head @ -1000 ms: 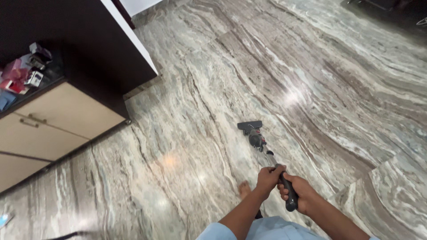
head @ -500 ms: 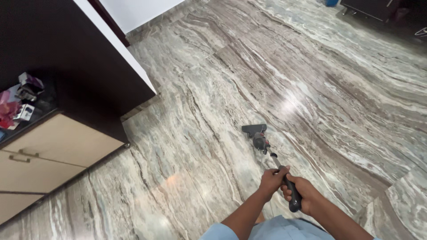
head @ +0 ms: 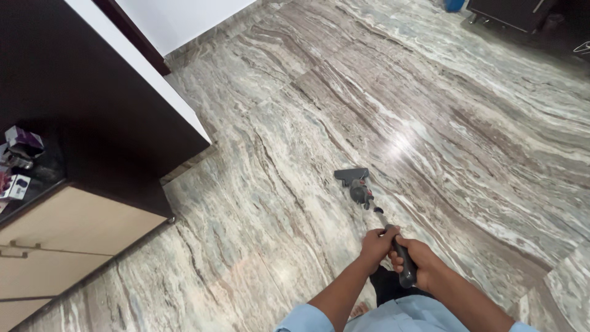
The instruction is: The person vacuums the marble floors of a hallway and large room, moving the vacuum head along the walls and into corners.
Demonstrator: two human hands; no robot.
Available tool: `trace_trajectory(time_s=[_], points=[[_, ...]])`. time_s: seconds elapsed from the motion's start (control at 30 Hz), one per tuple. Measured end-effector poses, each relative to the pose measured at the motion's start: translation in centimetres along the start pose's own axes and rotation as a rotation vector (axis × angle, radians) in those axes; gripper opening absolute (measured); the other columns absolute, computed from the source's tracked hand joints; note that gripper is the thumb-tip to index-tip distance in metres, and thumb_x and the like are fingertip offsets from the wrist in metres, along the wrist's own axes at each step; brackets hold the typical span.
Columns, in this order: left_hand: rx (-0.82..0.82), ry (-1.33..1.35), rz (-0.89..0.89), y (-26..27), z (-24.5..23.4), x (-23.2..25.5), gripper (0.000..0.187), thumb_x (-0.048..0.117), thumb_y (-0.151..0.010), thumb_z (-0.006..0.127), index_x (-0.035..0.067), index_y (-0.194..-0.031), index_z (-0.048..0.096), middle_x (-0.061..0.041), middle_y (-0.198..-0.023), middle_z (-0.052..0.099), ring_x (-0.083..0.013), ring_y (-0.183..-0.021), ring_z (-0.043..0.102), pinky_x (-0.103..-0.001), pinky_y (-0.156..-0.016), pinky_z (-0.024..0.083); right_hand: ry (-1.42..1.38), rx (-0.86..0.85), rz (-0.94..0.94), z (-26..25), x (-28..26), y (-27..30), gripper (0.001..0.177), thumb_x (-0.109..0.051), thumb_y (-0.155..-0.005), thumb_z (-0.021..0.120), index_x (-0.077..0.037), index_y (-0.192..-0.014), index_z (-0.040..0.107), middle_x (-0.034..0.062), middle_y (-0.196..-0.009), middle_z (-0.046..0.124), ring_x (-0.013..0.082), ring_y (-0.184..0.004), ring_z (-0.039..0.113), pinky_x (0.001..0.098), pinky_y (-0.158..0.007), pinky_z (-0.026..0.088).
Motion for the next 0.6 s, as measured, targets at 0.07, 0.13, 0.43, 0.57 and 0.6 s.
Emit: trace_trajectory(time_s=[0.07, 0.13, 0.43, 0.57, 0.6], points=[[0.007, -0.02, -0.006, -0.9, -0.2, 0.9, 0.045, 0.047, -0.087, 0.074, 0.003, -0.09, 0.075, -0.004, -0.074, 0.069, -0.012, -0.065, 0.064, -0.028, -0.061, 0.05, 0.005, -0.004, 0.011, 0.3, -1.0, -0.8, 0.035, -0.031, -0.108, 0.04, -0.003, -0.092, 0.051, 0.0054, -0.067, 0.05, 0.0119, -0.05, 0.043, 0.028, -0.044, 0.037], [-0.002, -0.022, 0.0, -2.1, -0.4, 1.7, 0.045, 0.047, -0.087, 0.074, 0.002, -0.091, 0.076, -0.004, -0.075, 0.07, -0.0119, -0.066, 0.065, -0.027, -0.063, 0.051, 0.014, -0.026, 0.016, 0.5, -2.1, -1.8, 0.035, -0.032, -0.108, 0.04, -0.003, -0.092, 0.051, 0.0051, -0.067, 0.05, 0.0116, -0.05, 0.043, 0.0282, -0.043, 0.037], [-0.016, 0.06, -0.031, -6.7, -0.2, 5.1, 0.047, 0.046, -0.087, 0.075, 0.0, -0.096, 0.074, -0.005, -0.078, 0.071, -0.0128, -0.068, 0.065, -0.028, -0.063, 0.051, 0.037, -0.039, 0.019, 1.5, -7.2, -4.4, 0.033, -0.031, -0.108, 0.04, -0.002, -0.095, 0.051, 0.0056, -0.067, 0.05, 0.0124, -0.049, 0.042, 0.0298, -0.044, 0.037], [-0.002, -0.009, -0.069, -8.4, -0.2, 7.5, 0.045, 0.046, -0.087, 0.074, 0.002, -0.095, 0.074, -0.005, -0.076, 0.069, -0.0124, -0.064, 0.062, -0.028, -0.058, 0.046, 0.04, -0.019, 0.024, 1.9, -9.8, -5.2, 0.033, -0.031, -0.108, 0.041, -0.001, -0.097, 0.052, 0.0059, -0.067, 0.05, 0.0125, -0.049, 0.042, 0.0297, -0.044, 0.036], [-0.026, 0.015, -0.057, -8.9, -0.1, 7.9, 0.044, 0.046, -0.087, 0.074, 0.002, -0.095, 0.074, -0.006, -0.076, 0.069, -0.0123, -0.064, 0.061, -0.028, -0.056, 0.045, 0.038, -0.028, 0.023, 2.0, -10.4, -5.5, 0.034, -0.031, -0.107, 0.041, -0.001, -0.098, 0.052, 0.0059, -0.067, 0.05, 0.0125, -0.049, 0.042, 0.0297, -0.044, 0.036]])
Point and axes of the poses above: each hand's wrist, its own y-axis away from the middle knuckle, its own z-axis out of the palm, x = y × z, the point moved 3 cm from there along -y, towards the middle knuckle
